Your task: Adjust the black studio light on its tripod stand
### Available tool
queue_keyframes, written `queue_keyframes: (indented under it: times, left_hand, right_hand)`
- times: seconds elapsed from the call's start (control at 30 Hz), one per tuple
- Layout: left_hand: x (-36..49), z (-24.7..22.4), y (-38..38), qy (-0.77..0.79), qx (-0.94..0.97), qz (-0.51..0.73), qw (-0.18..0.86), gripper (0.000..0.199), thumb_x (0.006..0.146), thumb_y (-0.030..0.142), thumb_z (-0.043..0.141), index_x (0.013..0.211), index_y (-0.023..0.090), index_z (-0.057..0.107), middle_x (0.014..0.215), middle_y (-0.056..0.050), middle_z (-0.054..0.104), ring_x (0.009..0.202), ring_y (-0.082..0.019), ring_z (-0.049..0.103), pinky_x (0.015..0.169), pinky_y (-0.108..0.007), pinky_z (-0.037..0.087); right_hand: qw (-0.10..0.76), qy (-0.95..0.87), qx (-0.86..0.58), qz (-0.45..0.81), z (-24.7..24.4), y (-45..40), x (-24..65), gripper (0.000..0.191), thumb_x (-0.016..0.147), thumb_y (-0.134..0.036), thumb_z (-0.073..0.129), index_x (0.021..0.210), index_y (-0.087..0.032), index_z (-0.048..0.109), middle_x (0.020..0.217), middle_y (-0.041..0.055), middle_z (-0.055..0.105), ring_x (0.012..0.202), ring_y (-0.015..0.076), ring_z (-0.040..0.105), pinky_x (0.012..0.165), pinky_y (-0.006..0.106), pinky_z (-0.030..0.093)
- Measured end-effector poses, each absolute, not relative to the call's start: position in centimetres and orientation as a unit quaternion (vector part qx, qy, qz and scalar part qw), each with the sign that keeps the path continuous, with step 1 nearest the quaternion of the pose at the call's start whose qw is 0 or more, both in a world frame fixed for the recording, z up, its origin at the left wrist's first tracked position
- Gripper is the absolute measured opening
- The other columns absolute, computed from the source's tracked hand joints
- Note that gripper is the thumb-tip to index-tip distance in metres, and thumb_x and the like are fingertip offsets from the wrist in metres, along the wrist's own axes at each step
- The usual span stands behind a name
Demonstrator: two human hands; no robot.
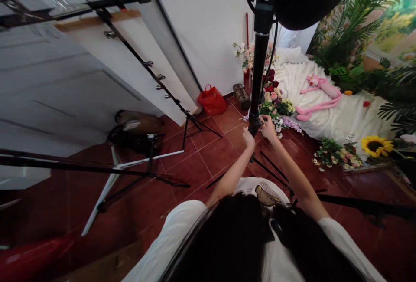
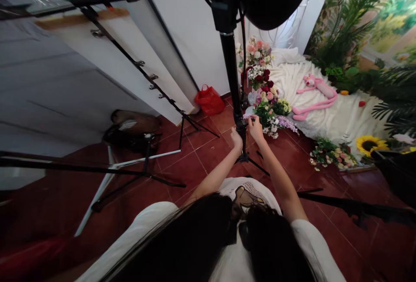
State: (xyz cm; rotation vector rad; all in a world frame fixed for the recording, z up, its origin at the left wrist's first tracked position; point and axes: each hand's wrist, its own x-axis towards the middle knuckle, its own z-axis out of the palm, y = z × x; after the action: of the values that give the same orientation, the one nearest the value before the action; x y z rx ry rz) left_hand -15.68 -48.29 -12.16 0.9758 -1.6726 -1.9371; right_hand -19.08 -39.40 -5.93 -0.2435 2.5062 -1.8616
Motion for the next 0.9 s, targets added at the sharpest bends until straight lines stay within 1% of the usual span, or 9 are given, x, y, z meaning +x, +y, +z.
queue_keyframes:
  times: [0.07, 0.13, 0.23, 0.3, 0.37, 0.47, 0.57, 0.73, 0.9]
  left_hand:
    - [-14.6, -12.9, -48.0, -0.643, 0.374, -0.645, 0.176, 0.053, 0.099, 0.041, 0.024, 0.093, 0.015, 0.070, 0.091, -0.013, 0.073, 0.092, -0.023, 0.067, 0.084, -0.032, 0.048]
    - [-13.4, -14.1, -47.4, -0.673, 0.411, -0.595, 0.156, 0.042, 0.097, 0.031, 0.030, 0.103, 0.015, 0.068, 0.106, -0.015, 0.072, 0.108, -0.024, 0.064, 0.094, -0.033, 0.045]
    - [-11.7, -15.8, -45.7, -0.668, 0.484, -0.555, 0.106, 0.034, 0.091, 0.021, 0.042, 0.116, 0.011, 0.062, 0.122, -0.022, 0.064, 0.122, -0.027, 0.057, 0.101, -0.036, 0.041]
    - [-11.0, -16.6, -44.0, -0.657, 0.483, -0.577, 0.051, 0.033, 0.086, 0.020, 0.048, 0.115, 0.009, 0.062, 0.118, -0.022, 0.064, 0.119, -0.029, 0.059, 0.098, -0.038, 0.043]
    - [-10.8, -16.9, -41.8, -0.662, 0.429, -0.614, -0.010, 0.027, 0.084, 0.020, 0.050, 0.105, 0.011, 0.065, 0.103, -0.017, 0.069, 0.106, -0.028, 0.064, 0.090, -0.037, 0.046]
    - [-11.3, -16.4, -37.6, -0.675, 0.322, -0.656, -0.105, 0.020, 0.083, 0.019, 0.048, 0.090, 0.013, 0.066, 0.079, -0.007, 0.070, 0.078, -0.020, 0.067, 0.078, -0.032, 0.049]
    - [-11.9, -14.9, -32.5, -0.672, 0.209, -0.680, -0.207, 0.018, 0.083, 0.017, 0.047, 0.084, 0.012, 0.065, 0.073, -0.005, 0.069, 0.062, -0.013, 0.062, 0.072, -0.027, 0.049]
    - [-10.5, -10.8, -23.5, -0.607, -0.028, -0.709, -0.357, 0.018, 0.087, 0.022, 0.050, 0.083, 0.013, 0.065, 0.077, -0.007, 0.071, 0.065, -0.011, 0.063, 0.072, -0.024, 0.049]
    - [-6.7, -5.7, -15.1, -0.556, -0.225, -0.682, -0.418, 0.025, 0.092, 0.026, 0.046, 0.089, 0.014, 0.068, 0.092, -0.009, 0.074, 0.081, -0.013, 0.067, 0.084, -0.029, 0.050]
  right_hand:
    - [0.020, 0.775, -0.081, -0.626, -6.4, -38.0, -16.2, 0.042, 0.088, -0.045, 0.053, 0.122, -0.021, 0.049, 0.062, -0.0050, 0.061, 0.046, 0.0124, 0.053, 0.049, 0.023, 0.043]
    - [0.038, 0.754, -0.079, -0.651, -7.0, -36.1, -13.3, 0.047, 0.084, -0.047, 0.058, 0.123, -0.023, 0.047, 0.065, -0.0062, 0.062, 0.041, 0.0098, 0.050, 0.044, 0.021, 0.041]
    - [0.017, 0.725, 0.009, -0.688, -7.9, -32.7, -9.4, 0.052, 0.078, -0.045, 0.063, 0.122, -0.024, 0.044, 0.077, -0.0048, 0.066, 0.046, 0.0096, 0.056, 0.042, 0.020, 0.044]
    - [-0.022, 0.704, 0.094, -0.703, -8.5, -30.4, -7.4, 0.055, 0.075, -0.043, 0.065, 0.122, -0.024, 0.043, 0.084, -0.0036, 0.067, 0.050, 0.0104, 0.062, 0.046, 0.021, 0.049]
    - [-0.060, 0.673, 0.177, -0.716, -9.3, -28.1, -5.7, 0.056, 0.072, -0.042, 0.065, 0.120, -0.023, 0.043, 0.085, -0.0029, 0.069, 0.052, 0.0115, 0.065, 0.049, 0.023, 0.052]
    - [-0.122, 0.610, 0.277, -0.733, -10.2, -25.1, -3.4, 0.055, 0.068, -0.040, 0.067, 0.114, -0.022, 0.045, 0.079, -0.0033, 0.070, 0.049, 0.0126, 0.065, 0.049, 0.024, 0.053]
    - [-0.185, 0.554, 0.345, -0.735, -10.6, -22.4, -1.0, 0.050, 0.066, -0.038, 0.069, 0.107, -0.021, 0.047, 0.072, -0.0040, 0.071, 0.046, 0.0123, 0.063, 0.048, 0.024, 0.053]
    - [-0.262, 0.468, 0.423, -0.731, -9.8, -19.0, 3.6, 0.040, 0.066, -0.032, 0.071, 0.100, -0.019, 0.053, 0.068, -0.0026, 0.071, 0.047, 0.0118, 0.064, 0.047, 0.022, 0.053]
    - [-0.320, 0.382, 0.443, -0.745, -8.5, -17.6, 8.3, 0.029, 0.070, -0.029, 0.072, 0.095, -0.020, 0.059, 0.070, -0.0011, 0.072, 0.053, 0.0111, 0.067, 0.051, 0.020, 0.055]
